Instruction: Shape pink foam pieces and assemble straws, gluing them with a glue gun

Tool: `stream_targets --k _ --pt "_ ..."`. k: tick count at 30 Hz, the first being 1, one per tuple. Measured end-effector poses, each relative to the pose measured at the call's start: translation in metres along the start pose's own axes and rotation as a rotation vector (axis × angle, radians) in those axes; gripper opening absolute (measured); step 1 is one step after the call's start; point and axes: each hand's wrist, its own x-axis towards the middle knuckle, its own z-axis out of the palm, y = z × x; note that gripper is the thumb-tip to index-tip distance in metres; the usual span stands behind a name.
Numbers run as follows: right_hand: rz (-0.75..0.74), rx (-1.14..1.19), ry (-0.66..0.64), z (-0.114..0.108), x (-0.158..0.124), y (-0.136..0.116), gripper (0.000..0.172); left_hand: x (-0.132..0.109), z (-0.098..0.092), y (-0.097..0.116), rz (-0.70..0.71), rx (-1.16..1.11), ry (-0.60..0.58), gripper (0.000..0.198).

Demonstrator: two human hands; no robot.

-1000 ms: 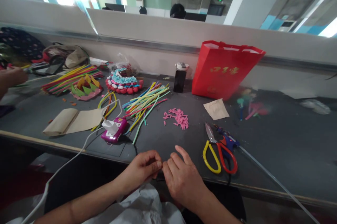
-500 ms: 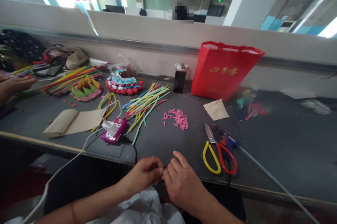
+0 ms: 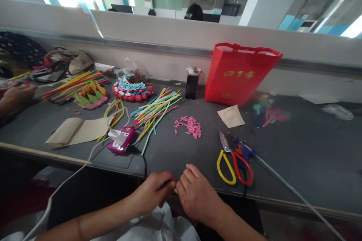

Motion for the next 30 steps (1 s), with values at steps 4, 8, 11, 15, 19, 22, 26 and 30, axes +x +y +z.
stream_targets --k 4,8,11,15,19,22,26,30 --pt "-0.047 0.013 -0.03 -0.002 -0.001 0.002 0.022 0.0 -0.007 0.005 -0.116 -0.041 -0.119 0.027" --pt "-0.114 0.042 -0.012 0.0 -0.007 0.0 0.019 0.001 -0.015 0.003 -0.197 -0.221 -0.267 0.023" --pt "-0.161 0.076 -0.002 0.002 -0.012 -0.003 0.02 0.002 -0.017 0.0 -0.212 -0.323 -0.333 0.026" --pt "-0.137 0.116 0.016 0.0 -0.01 -0.002 0.019 0.0 -0.019 0.002 -0.225 -0.4 -0.333 0.03" --pt "-0.047 0.205 0.092 -0.003 -0.004 0.002 0.021 -0.002 -0.019 0.007 -0.197 -0.439 -0.233 0.026" --pt "-0.007 0.28 0.137 -0.005 0.0 0.006 0.024 -0.001 -0.019 0.011 -0.164 -0.477 -0.184 0.022" --pt "0.02 0.288 0.163 -0.009 0.007 0.012 0.025 0.003 -0.021 0.015 -0.183 -0.557 -0.141 0.018" --pt "0.083 0.296 0.125 -0.018 0.014 0.023 0.016 0.008 -0.025 0.018 -0.168 -0.645 -0.068 0.018"
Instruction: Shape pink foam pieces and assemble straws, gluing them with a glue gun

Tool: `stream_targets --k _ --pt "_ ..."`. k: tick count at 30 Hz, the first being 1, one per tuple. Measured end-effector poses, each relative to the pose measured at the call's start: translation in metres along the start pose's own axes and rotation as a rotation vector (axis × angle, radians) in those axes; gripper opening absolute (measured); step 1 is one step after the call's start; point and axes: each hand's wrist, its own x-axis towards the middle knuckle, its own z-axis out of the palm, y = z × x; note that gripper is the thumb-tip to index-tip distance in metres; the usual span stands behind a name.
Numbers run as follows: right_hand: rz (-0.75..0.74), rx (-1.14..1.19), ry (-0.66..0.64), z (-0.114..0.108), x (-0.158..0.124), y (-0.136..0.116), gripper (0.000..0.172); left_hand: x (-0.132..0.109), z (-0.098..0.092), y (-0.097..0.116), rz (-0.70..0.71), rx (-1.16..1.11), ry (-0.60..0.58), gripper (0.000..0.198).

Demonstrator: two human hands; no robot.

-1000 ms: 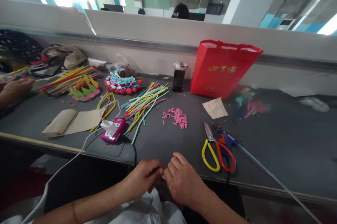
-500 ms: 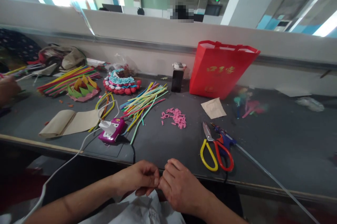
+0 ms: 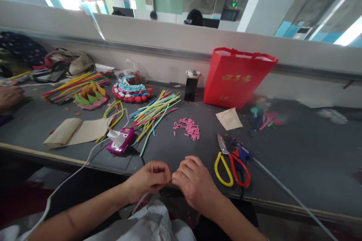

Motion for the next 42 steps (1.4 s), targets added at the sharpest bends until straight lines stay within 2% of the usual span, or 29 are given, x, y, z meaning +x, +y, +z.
stream_targets --k 2,5,10,13,17,22,29,35,39,42 --pt "0.055 -0.025 0.002 -0.007 0.002 0.004 0.013 0.001 -0.002 0.003 0.019 -0.035 0.016 0.019" --pt "0.107 -0.14 0.084 -0.017 0.003 0.004 0.019 0.002 -0.005 0.006 0.01 -0.09 0.006 0.021" --pt "0.1 -0.26 0.177 -0.022 0.001 -0.012 0.024 0.007 -0.008 0.003 0.016 -0.139 -0.021 0.023" --pt "0.141 -0.181 0.163 -0.017 0.002 -0.017 0.021 0.009 -0.007 0.001 0.062 -0.114 -0.002 0.025" --pt "0.204 -0.055 0.166 -0.01 0.004 -0.01 0.019 0.007 -0.004 0.002 0.091 -0.057 0.008 0.026" --pt "0.206 0.054 0.127 -0.006 0.005 0.0 0.017 0.005 -0.006 0.002 0.07 -0.067 -0.032 0.026" --pt "0.2 0.182 0.053 -0.011 0.01 0.0 0.013 0.006 -0.005 0.002 0.009 -0.097 -0.016 0.025" --pt "0.145 0.15 -0.029 -0.005 0.008 0.002 0.014 0.007 -0.006 0.005 -0.061 -0.115 -0.09 0.029" --pt "0.135 0.134 -0.022 -0.002 0.006 0.002 0.016 0.008 -0.008 0.005 -0.033 -0.071 -0.074 0.027" --pt "0.177 0.141 -0.021 -0.003 0.006 0.002 0.013 0.008 -0.006 0.004 -0.03 -0.046 -0.02 0.025"
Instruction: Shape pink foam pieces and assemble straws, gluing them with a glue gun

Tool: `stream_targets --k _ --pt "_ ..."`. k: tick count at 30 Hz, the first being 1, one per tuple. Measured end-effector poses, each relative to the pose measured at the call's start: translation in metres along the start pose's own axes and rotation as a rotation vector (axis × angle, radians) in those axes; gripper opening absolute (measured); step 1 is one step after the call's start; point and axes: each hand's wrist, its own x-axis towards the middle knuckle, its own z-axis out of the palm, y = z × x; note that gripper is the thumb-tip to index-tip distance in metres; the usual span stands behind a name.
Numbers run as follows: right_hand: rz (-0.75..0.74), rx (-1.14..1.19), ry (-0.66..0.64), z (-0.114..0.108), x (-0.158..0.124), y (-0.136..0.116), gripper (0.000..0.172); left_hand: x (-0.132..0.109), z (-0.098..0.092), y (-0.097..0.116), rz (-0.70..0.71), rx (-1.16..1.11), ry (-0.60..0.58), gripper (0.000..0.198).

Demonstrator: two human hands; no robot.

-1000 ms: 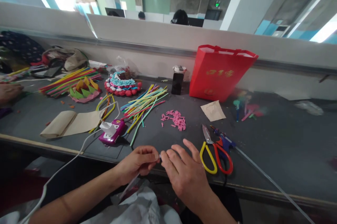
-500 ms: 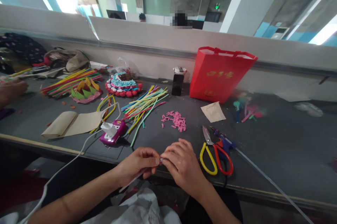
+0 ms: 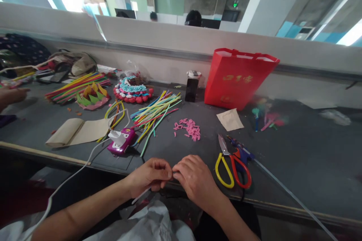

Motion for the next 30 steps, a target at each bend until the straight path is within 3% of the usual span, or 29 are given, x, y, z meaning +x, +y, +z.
stream_targets --k 6,11,20,30 --pt "0.144 0.103 -0.112 -0.003 -0.003 -0.001 0.008 0.002 0.009 -0.005 0.047 0.003 0.117 0.014" --pt "0.194 0.181 -0.087 0.004 -0.004 0.0 0.009 0.007 0.012 -0.01 0.099 0.003 0.194 0.007" --pt "0.119 0.151 0.068 0.005 -0.01 0.006 0.015 0.005 0.002 -0.006 0.026 -0.103 -0.03 0.022" --pt "0.046 0.042 0.084 0.005 -0.01 0.007 0.015 0.004 0.003 0.002 -0.002 -0.064 -0.081 0.022"
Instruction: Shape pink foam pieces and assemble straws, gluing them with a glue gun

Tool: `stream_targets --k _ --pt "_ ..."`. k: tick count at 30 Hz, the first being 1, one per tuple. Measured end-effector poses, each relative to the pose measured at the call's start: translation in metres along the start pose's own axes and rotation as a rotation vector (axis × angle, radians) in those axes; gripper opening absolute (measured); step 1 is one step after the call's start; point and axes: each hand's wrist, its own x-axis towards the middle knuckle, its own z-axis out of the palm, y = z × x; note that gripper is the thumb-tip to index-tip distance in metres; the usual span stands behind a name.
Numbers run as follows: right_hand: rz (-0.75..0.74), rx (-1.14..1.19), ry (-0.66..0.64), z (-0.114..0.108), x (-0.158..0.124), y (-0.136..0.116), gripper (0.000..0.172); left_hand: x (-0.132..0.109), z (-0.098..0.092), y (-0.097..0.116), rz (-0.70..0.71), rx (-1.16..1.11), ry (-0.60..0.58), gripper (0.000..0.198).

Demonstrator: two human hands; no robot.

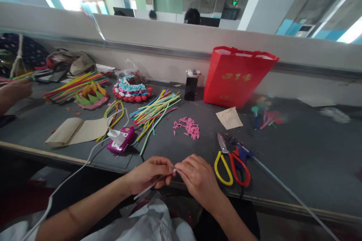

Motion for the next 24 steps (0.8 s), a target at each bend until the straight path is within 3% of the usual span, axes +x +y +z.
stream_targets --k 4,10,15,19,24 --pt "-0.006 -0.01 0.027 0.0 -0.001 0.002 0.013 0.002 0.003 -0.001 -0.024 -0.008 0.038 0.02" --pt "0.049 -0.059 0.079 0.001 -0.002 -0.005 0.012 0.006 0.006 -0.004 0.113 0.038 0.172 0.021" --pt "0.051 -0.083 0.124 0.002 -0.005 -0.012 0.013 0.005 0.008 -0.004 0.163 0.176 0.211 0.022" --pt "0.049 -0.101 0.114 0.0 -0.006 -0.014 0.014 0.005 0.007 -0.006 0.255 0.497 0.219 0.018" --pt "0.056 -0.127 0.053 -0.001 -0.006 -0.015 0.015 0.002 0.007 -0.008 0.482 1.023 0.215 0.019"
